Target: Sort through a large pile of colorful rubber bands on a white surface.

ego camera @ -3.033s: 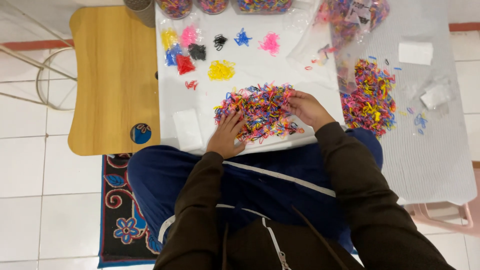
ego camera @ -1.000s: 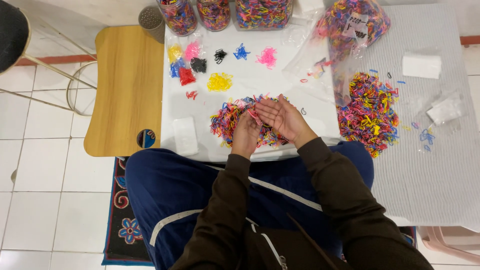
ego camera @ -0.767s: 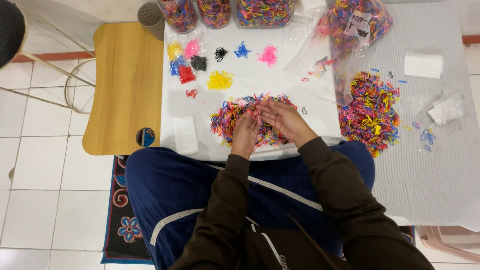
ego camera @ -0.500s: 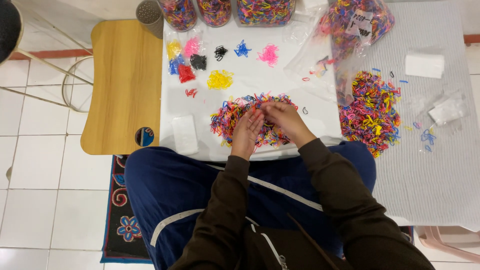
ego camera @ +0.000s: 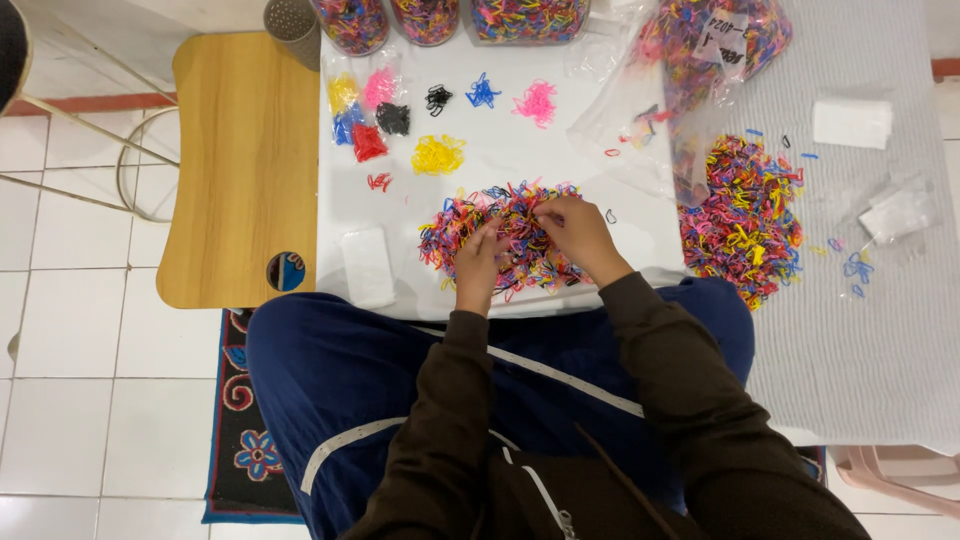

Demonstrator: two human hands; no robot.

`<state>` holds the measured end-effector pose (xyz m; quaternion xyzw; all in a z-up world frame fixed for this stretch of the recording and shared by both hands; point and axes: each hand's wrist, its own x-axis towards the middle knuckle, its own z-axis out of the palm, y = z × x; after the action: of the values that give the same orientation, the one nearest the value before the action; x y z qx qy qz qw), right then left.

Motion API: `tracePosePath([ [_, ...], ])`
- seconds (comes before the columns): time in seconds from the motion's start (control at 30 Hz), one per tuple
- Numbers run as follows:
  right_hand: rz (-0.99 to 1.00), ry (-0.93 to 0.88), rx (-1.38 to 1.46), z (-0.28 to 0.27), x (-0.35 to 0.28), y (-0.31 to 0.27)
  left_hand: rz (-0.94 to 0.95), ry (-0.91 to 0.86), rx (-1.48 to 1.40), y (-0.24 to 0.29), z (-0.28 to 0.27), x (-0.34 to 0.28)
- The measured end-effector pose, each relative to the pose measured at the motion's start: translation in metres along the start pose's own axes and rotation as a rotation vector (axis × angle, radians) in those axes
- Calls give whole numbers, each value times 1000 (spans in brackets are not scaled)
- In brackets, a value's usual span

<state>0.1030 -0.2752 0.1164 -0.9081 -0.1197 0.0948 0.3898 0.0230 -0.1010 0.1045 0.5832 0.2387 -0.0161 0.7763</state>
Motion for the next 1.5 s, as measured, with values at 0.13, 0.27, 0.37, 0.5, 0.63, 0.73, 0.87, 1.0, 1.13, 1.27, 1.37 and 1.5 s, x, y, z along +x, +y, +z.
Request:
tracePosePath([
  [0.13, -186, -6, -71, 18, 6, 13, 214, 72, 491, -21, -14, 16],
  [0.27, -284, -25, -244, 37, 9, 22, 223, 140, 565, -18, -15, 9],
  [0.37, -247, 6, -346, 58, 19, 47, 177, 172, 514, -11, -14, 1],
  [0.5, -59, 47, -96, 39, 19, 24, 104, 177, 411, -2, -13, 4],
  [0.63, 79, 67, -6, 33, 26, 30, 73, 134, 126, 4, -6, 2],
  [0.73, 12, 105, -71, 34, 26, 21, 87, 126, 135, 1, -4, 7],
  [0.87, -395, 56, -137, 50, 21, 24, 52, 114, 94, -14, -2, 14],
  [1.0, -278, 45, -113, 53, 27, 31, 35, 114, 55, -13, 3, 11],
  [1.13, 44, 16, 143, 22, 21, -2, 12, 66, 13, -6, 3, 11],
  [1.27, 260, 11, 734, 17, 20, 2, 21, 32, -108, 9, 10, 7],
  [1.37, 273, -4, 916, 19, 21, 9, 29, 4, -144, 23, 17, 1],
  [1.5, 264, -35, 1032, 28, 26, 22, 35, -51, -168, 42, 23, -5],
])
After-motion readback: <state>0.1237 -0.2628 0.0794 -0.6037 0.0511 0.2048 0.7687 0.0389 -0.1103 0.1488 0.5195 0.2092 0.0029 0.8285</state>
